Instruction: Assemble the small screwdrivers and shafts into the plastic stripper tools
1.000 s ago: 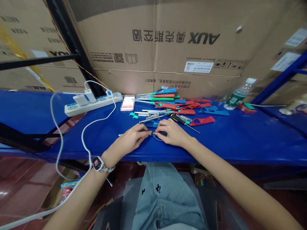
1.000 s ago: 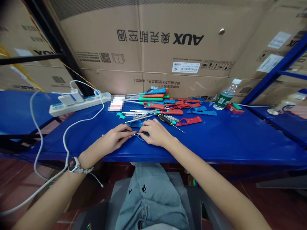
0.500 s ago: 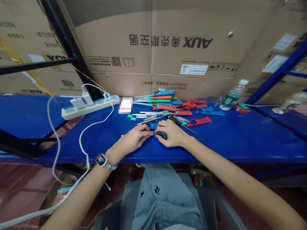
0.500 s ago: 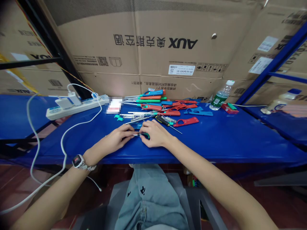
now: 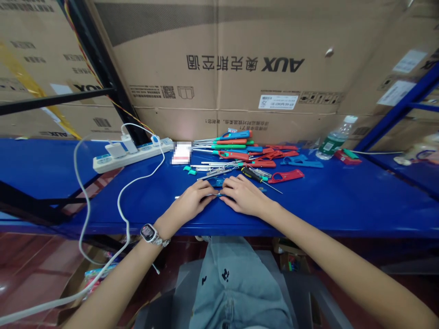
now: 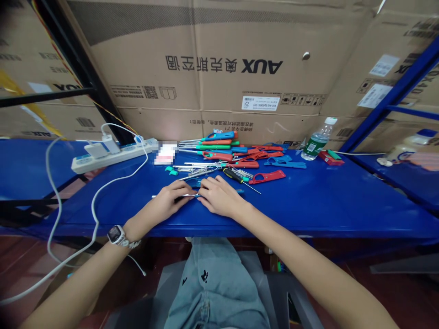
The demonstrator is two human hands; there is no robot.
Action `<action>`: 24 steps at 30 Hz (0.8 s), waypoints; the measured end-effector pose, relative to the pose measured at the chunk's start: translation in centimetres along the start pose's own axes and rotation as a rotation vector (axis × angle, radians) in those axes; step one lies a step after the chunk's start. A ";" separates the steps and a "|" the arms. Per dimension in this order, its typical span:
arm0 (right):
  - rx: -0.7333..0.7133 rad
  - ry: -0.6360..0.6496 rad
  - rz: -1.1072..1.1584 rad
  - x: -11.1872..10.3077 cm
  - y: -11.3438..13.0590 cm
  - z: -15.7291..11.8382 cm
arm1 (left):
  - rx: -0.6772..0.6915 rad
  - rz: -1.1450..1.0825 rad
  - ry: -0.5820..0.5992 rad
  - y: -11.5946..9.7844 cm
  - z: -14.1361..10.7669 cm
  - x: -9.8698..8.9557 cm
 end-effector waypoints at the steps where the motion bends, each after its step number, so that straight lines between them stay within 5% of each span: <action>1: 0.010 0.002 0.011 0.1 -0.1 0.0 | -0.003 -0.002 -0.004 0.1 0.0 0.0; 16: 0.229 -0.070 0.282 -0.2 -2.0 -0.3 | -0.090 -0.036 0.032 0.5 1.9 -0.1; 24: 0.245 -0.015 0.248 -2.3 -4.4 -4.1 | -0.131 0.095 0.086 0.6 1.5 0.2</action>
Point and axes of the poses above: each hand's wrist, its own z-axis towards the middle knuckle, its own x-axis out of the palm, y = z × x, the point moved 9 cm from there along z, towards the middle knuckle, and after that the axes turned 2 degrees about y, right-handed, at the moved point
